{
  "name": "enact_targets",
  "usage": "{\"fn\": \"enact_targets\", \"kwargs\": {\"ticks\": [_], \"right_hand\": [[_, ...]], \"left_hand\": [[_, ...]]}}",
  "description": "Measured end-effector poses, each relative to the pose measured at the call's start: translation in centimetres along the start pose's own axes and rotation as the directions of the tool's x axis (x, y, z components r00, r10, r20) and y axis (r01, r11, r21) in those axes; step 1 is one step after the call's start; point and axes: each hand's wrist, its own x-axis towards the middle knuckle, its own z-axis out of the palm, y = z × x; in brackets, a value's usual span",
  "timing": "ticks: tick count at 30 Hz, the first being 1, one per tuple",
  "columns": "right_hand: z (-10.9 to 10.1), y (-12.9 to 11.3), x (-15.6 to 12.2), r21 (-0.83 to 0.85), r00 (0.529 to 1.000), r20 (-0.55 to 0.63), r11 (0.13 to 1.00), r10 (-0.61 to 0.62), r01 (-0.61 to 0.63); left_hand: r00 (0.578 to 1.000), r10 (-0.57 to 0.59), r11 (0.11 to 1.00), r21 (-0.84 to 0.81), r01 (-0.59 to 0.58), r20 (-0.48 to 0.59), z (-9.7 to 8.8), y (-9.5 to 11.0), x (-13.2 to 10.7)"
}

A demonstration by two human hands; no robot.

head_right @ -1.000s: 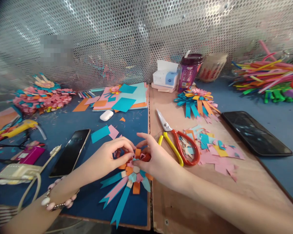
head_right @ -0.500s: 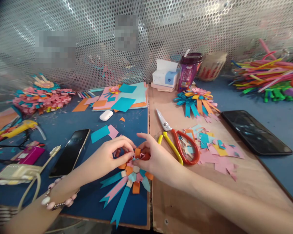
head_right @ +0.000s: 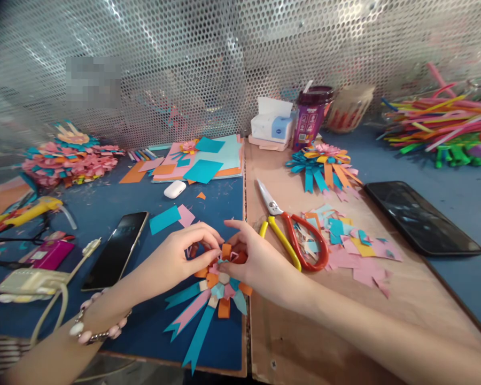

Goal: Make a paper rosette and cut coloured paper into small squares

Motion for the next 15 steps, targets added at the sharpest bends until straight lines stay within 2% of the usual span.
{"fn": "enact_targets", "kwargs": {"ticks": [4, 15], "right_hand": [[0.0, -0.09, -0.12, -0.018, 1.0, 0.001, 1.0, 0.005, -0.005], [-0.15, 0.25, -0.03, -0.002, 1.0, 0.018, 1.0, -0.016, 0.016]], "left_hand": [[1.0, 0.004, 1.0, 0.003, -0.004, 0.01, -0.04, 0.07, -0.01], [0.997, -0.078, 0.997, 0.018, 0.078, 0.022, -0.22, 0.41, -0.18]]}}
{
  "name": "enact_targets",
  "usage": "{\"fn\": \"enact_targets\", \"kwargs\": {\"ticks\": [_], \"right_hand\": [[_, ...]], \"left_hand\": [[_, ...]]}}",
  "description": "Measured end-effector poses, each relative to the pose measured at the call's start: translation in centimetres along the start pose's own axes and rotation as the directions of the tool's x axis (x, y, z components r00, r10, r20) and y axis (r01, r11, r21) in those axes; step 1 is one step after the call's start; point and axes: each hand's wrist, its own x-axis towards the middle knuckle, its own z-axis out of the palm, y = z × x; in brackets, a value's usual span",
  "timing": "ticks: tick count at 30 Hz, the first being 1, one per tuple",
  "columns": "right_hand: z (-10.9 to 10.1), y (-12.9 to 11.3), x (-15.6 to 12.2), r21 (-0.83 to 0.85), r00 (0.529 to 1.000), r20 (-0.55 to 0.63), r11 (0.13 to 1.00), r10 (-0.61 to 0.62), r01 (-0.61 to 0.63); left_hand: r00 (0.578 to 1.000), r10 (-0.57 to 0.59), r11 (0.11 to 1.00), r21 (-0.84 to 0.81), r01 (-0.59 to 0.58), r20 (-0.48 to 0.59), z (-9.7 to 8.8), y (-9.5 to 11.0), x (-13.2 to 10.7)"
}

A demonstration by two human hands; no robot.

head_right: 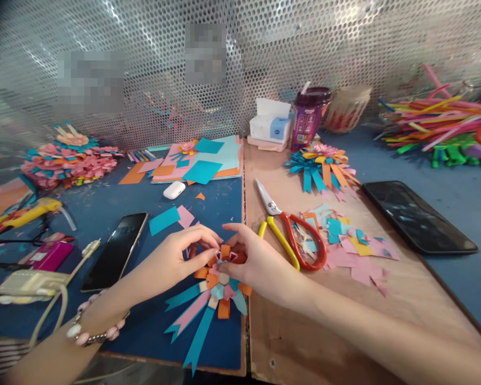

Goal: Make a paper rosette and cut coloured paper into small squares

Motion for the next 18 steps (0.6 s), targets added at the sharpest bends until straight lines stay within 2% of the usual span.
{"fn": "enact_targets", "kwargs": {"ticks": [3, 7, 12, 18], "right_hand": [[0.0, 0.0, 0.0, -0.042, 1.0, 0.0, 0.999, 0.0, 0.0], [0.0, 0.1, -0.1, -0.081, 1.0, -0.014, 0.997, -0.002, 0.0], [-0.1, -0.4, -0.5, -0.077, 1.0, -0.016, 0.997, 0.016, -0.017], [0.2, -1.6, -1.3, -0.122, 0.999, -0.041, 0.992, 0.026, -0.03]], "left_hand": [[0.999, -0.035, 0.998, -0.043, 0.036, 0.03, 0.1, -0.1, -0.1], [0.986, -0.126, 0.978, -0.151, 0.142, 0.11, -0.1, -0.4, -0.2], [0.97, -0.126, 0.927, -0.325, 0.19, 0.208, -0.4, -0.8, -0.5], [0.987, -0.101, 0.924, -0.357, 0.14, 0.125, -0.3, -0.7, -0.7]]}}
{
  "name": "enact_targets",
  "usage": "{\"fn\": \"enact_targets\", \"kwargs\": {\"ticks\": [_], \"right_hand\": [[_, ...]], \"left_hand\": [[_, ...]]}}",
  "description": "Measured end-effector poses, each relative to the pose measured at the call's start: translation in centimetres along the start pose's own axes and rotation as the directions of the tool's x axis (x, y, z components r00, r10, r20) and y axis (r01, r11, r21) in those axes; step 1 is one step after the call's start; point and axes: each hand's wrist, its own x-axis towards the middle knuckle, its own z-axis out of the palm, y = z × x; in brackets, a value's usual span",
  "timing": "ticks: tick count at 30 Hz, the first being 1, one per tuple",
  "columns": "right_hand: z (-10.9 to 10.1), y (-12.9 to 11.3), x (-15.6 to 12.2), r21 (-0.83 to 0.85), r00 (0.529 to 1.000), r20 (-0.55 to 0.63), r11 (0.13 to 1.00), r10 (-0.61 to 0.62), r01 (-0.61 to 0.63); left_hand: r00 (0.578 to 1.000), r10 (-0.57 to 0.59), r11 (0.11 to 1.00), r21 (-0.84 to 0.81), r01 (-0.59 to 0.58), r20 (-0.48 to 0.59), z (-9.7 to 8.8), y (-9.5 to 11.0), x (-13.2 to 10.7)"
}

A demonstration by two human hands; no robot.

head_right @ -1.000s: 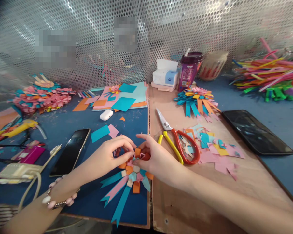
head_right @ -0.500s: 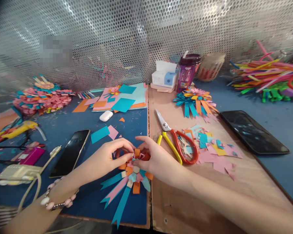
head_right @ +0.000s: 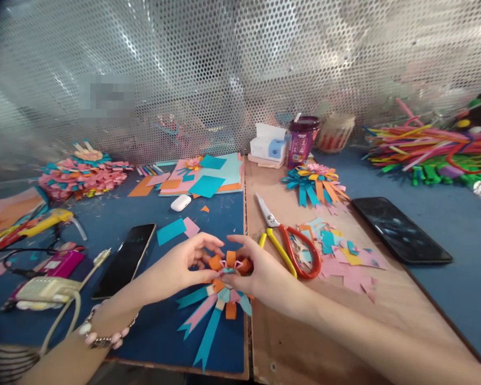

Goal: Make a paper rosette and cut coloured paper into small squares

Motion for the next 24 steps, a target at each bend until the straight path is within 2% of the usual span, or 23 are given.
{"fn": "enact_targets", "kwargs": {"ticks": [10, 15, 20, 24], "right_hand": [[-0.1, -0.3, 0.4, 0.159, 0.999, -0.036, 0.987, 0.036, -0.029], [-0.1, -0.2, 0.6, 0.225, 0.994, -0.082, 0.973, 0.067, -0.047], [-0.2, -0.7, 0.3, 0.356, 0.991, -0.043, 0.928, 0.128, -0.105], [-0.3, -1.3, 0.0, 0.371, 0.987, -0.007, 0.917, 0.162, -0.148]], "left_hand": [[1.0, 0.023, 0.996, -0.087, -0.024, -0.017, 0.1, -0.4, 0.1], [1.0, -0.007, 0.995, -0.101, 0.009, 0.019, 0.1, -0.2, 0.2], [0.997, -0.003, 0.991, -0.132, 0.013, 0.074, 0.2, -0.2, 0.3], [0.993, -0.017, 0.987, -0.159, 0.035, 0.116, 0.4, -0.5, 0.4]]}}
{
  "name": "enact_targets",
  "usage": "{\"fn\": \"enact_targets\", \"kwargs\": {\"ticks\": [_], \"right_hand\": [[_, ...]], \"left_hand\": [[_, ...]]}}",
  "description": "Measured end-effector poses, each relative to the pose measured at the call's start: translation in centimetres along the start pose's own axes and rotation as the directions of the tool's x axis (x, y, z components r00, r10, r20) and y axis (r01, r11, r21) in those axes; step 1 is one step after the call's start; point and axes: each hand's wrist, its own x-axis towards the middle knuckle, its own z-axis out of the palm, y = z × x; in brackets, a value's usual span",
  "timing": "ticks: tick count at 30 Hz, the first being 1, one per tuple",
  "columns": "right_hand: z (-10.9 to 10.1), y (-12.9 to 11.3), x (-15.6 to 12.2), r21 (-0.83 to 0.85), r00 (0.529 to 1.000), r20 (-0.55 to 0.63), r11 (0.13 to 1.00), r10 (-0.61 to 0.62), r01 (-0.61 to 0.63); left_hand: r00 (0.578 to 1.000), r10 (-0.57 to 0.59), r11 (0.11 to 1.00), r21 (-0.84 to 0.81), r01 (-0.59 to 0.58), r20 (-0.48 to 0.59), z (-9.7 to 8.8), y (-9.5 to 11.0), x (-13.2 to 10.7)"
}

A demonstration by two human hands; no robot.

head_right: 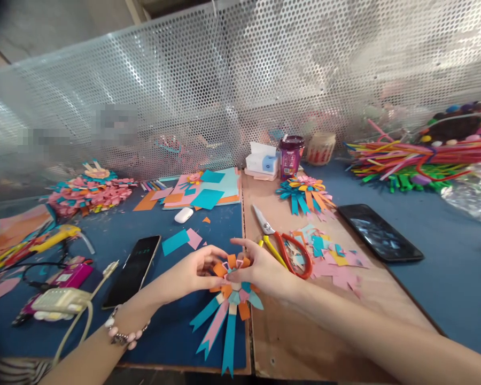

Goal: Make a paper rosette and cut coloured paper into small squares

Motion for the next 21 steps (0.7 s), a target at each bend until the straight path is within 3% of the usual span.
{"fn": "enact_targets", "kwargs": {"ticks": [5, 11, 14, 16, 21], "right_hand": [[-0.3, 0.0, 0.1, -0.053, 1.0, 0.009, 0.998, -0.023, 0.024], [-1.5, 0.9, 0.9, -0.084, 0.987, 0.064, 0.985, -0.149, 0.154], [-1.9, 1.1, 1.2, -0.087, 0.98, 0.012, 0.976, -0.2, 0.2], [-2.0, 1.1, 1.2, -0.113, 0.971, -0.015, 0.966, -0.237, 0.233], [-1.8, 1.1, 1.1, -0.145, 0.961, 0.001, 0.951, -0.277, 0.274]], "left_hand": [[1.0, -0.028, 0.998, -0.054, 0.028, -0.011, -0.3, 0.2, 0.0], [0.982, -0.039, 0.998, -0.063, 0.028, -0.185, -0.9, 0.4, 0.1], [0.987, -0.042, 0.998, -0.058, 0.033, -0.156, -1.5, 0.1, 0.4], [0.991, -0.035, 0.999, 0.009, 0.036, -0.128, -2.2, 0.0, 0.5], [0.965, 0.099, 0.932, 0.363, -0.004, -0.244, -5.0, 0.4, -0.1]]}}
